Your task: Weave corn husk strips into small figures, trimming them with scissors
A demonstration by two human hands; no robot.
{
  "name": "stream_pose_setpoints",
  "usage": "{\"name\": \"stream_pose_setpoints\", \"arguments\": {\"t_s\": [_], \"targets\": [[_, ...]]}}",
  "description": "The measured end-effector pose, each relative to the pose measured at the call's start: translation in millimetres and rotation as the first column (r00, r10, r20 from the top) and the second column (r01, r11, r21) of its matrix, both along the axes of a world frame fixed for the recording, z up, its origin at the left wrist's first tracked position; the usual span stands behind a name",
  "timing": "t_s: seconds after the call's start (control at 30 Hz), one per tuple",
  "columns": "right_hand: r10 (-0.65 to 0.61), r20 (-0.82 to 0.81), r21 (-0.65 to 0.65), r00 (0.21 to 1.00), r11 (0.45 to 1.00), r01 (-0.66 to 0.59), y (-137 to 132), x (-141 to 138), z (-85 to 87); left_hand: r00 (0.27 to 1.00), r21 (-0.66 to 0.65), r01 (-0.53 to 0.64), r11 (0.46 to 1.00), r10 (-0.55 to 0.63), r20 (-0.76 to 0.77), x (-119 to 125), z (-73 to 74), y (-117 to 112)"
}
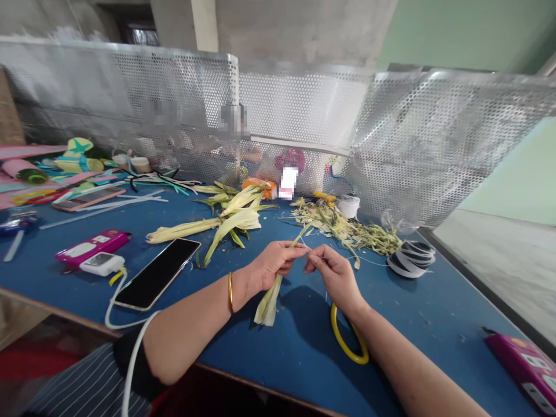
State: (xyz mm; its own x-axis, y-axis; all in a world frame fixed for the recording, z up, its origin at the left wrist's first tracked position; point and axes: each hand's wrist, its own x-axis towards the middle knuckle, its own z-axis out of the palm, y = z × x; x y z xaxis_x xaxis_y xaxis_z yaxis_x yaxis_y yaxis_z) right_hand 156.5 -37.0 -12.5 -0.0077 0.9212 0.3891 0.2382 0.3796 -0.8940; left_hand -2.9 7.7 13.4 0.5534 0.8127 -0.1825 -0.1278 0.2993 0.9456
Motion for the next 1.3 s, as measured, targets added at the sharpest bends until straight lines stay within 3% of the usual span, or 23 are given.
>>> {"name": "stream_pose_setpoints", "arguments": {"t_s": [0.23, 0.33, 0.43, 0.47, 0.53, 0.6, 0.63, 0.73, 0.87, 0.93, 1.0, 1.07, 1.1, 1.13, 1.2, 1.3], "targets": [[0.121, -0.017, -0.053, 0.993, 0.991, -0.122, 3, -6, -4.8, 0.994, 0.037, -0.097, 0.995, 0.098, -0.043, 1, -1.9, 0], [0.087, 0.000, -0.069, 0.996, 0.994, -0.087, 1, 4, 14.5, 0.983, 0.096, -0.163, 0.982, 0.170, -0.071, -1, 1.1, 2], [-0.083, 0.176, -0.015, 0.981, 0.996, 0.087, -17, 30, 36.2, 0.968, 0.157, -0.225, 0.962, 0.239, -0.082, -4, 8.2, 5], [-0.160, 0.318, -0.016, 0.935, 0.985, 0.174, -28, 40, 39.6, 0.961, 0.187, -0.243, 0.952, 0.263, -0.090, -6, 10.6, 7], [-0.250, 0.614, -0.018, 0.749, 0.944, 0.330, -53, 55, 37.1, 0.939, 0.241, -0.293, 0.925, 0.326, -0.108, -8, 14.4, 9], [-0.203, 0.818, -0.062, 0.538, 0.899, 0.433, -78, 60, 23.9, 0.920, 0.294, -0.330, 0.897, 0.376, -0.115, -10, 16.4, 12], [-0.163, 0.868, -0.083, 0.468, 0.883, 0.463, -87, 60, 15.3, 0.911, 0.324, -0.342, 0.882, 0.396, -0.116, -11, 16.8, 12], [-0.100, 0.917, -0.100, 0.385, 0.879, 0.466, -98, 48, -5.3, 0.891, 0.428, -0.357, 0.830, 0.439, -0.110, -12, 16.3, 12], [-0.076, 0.937, -0.136, 0.341, 0.819, 0.557, -82, 33, -5.5, 0.881, 0.539, -0.344, 0.769, 0.463, -0.100, -13, 13.6, 12], [-0.104, 0.890, -0.201, 0.444, 0.784, 0.588, -72, 35, -1.0, 0.875, 0.566, -0.344, 0.750, 0.474, -0.097, -15, 13.0, 14], [-0.205, 0.730, -0.296, 0.651, 0.764, 0.573, -69, 40, 0.3, 0.868, 0.573, -0.361, 0.736, 0.489, -0.083, -17, 13.4, 17], [-0.285, 0.403, -0.432, 0.869, 0.778, 0.456, -74, 43, -2.6, 0.861, 0.568, -0.381, 0.729, 0.504, -0.069, -19, 14.3, 20], [-0.275, 0.192, -0.498, 0.942, 0.800, 0.335, -79, 41, -4.8, 0.857, 0.567, -0.389, 0.726, 0.511, -0.068, -19, 14.6, 21], [-0.216, -0.025, -0.508, 0.976, 0.844, 0.174, -85, 37, -7.1, 0.853, 0.568, -0.393, 0.723, 0.518, -0.069, -20, 14.8, 21], [-0.075, -0.304, -0.432, 0.950, 0.900, -0.067, -96, 21, -9.5, 0.847, 0.579, -0.395, 0.713, 0.527, -0.072, -20, 14.4, 21], [0.034, -0.540, -0.353, 0.841, 0.898, -0.263, -104, -10, -4.2, 0.837, 0.608, -0.398, 0.687, 0.543, -0.066, -20, 12.8, 20]]}}
